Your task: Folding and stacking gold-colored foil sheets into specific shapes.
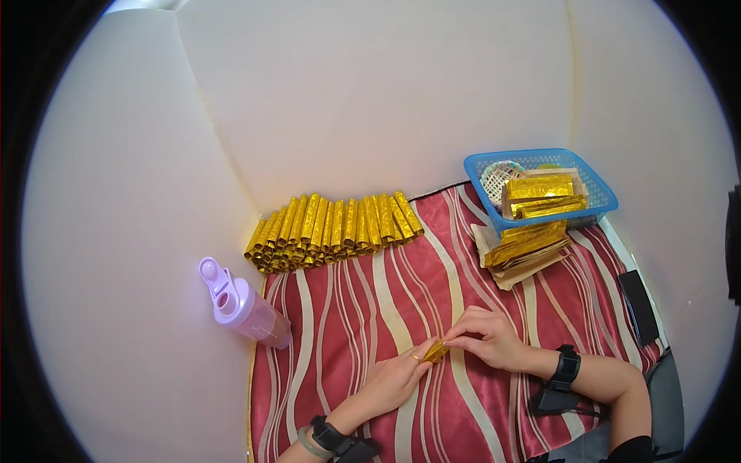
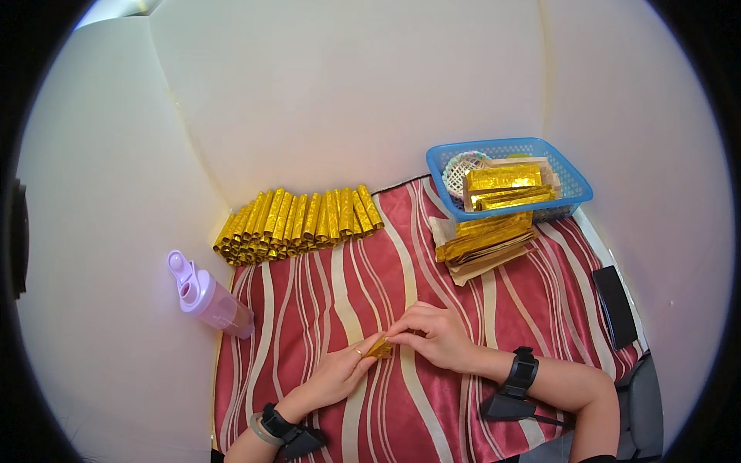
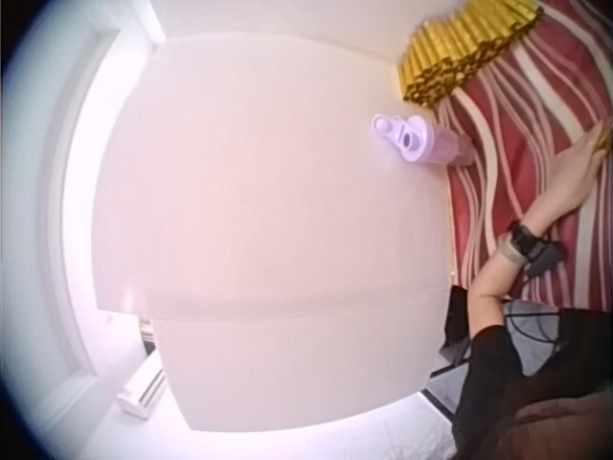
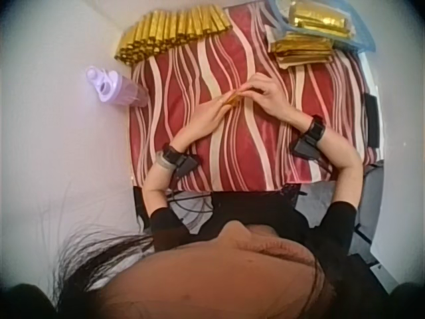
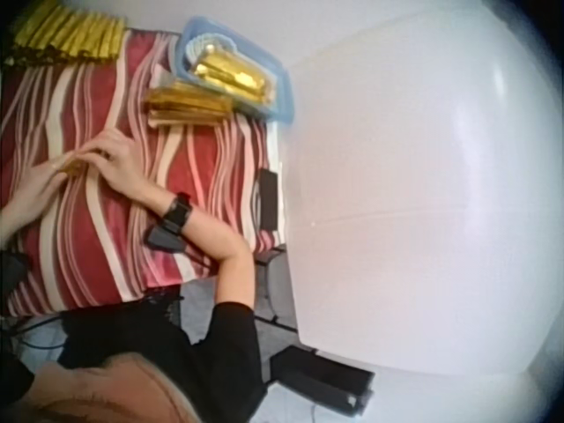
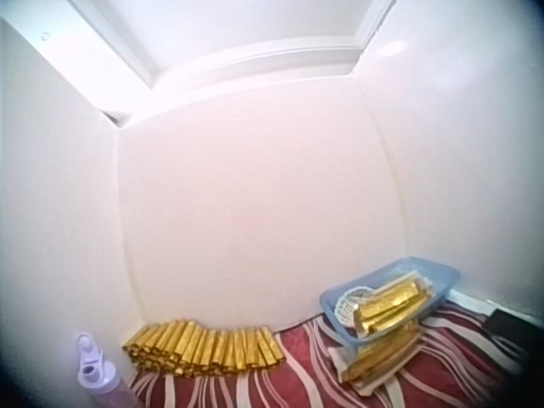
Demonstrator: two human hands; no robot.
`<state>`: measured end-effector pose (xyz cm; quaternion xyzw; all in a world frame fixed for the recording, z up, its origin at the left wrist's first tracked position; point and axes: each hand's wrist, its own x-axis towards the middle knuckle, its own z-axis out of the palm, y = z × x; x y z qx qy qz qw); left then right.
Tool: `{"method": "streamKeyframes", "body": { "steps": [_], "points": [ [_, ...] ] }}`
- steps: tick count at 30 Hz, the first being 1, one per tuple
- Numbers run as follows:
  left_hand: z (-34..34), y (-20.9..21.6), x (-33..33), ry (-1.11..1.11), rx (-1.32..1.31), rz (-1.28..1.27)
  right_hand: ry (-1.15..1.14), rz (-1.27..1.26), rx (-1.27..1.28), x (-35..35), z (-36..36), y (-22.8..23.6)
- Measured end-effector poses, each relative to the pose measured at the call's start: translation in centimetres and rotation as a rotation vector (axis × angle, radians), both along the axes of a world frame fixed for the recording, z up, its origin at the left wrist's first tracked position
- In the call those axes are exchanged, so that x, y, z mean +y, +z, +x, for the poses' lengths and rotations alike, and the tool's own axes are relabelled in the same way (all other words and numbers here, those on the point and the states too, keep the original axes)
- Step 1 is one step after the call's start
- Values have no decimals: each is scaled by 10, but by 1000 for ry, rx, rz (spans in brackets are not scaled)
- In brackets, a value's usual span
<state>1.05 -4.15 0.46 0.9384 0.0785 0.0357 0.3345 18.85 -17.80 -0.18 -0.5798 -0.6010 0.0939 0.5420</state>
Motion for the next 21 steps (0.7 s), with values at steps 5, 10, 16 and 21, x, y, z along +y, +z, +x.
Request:
{"method": "streamKeyframes", "body": {
  "steps": [5,10,16,21],
  "points": [
    [2,-1,5,-49,-5,-134,18,-28,-15,-2,0,2],
    [-4,-9,21,-81,136,-1028,72,-50,115,-2,1,9],
    [-5,-4,24,-147,200,-1065,218,22,66,-1,7,-2],
    [-4,-3,24,-195,239,-1107,211,-13,72,-2,7,-3]
  ]
}}
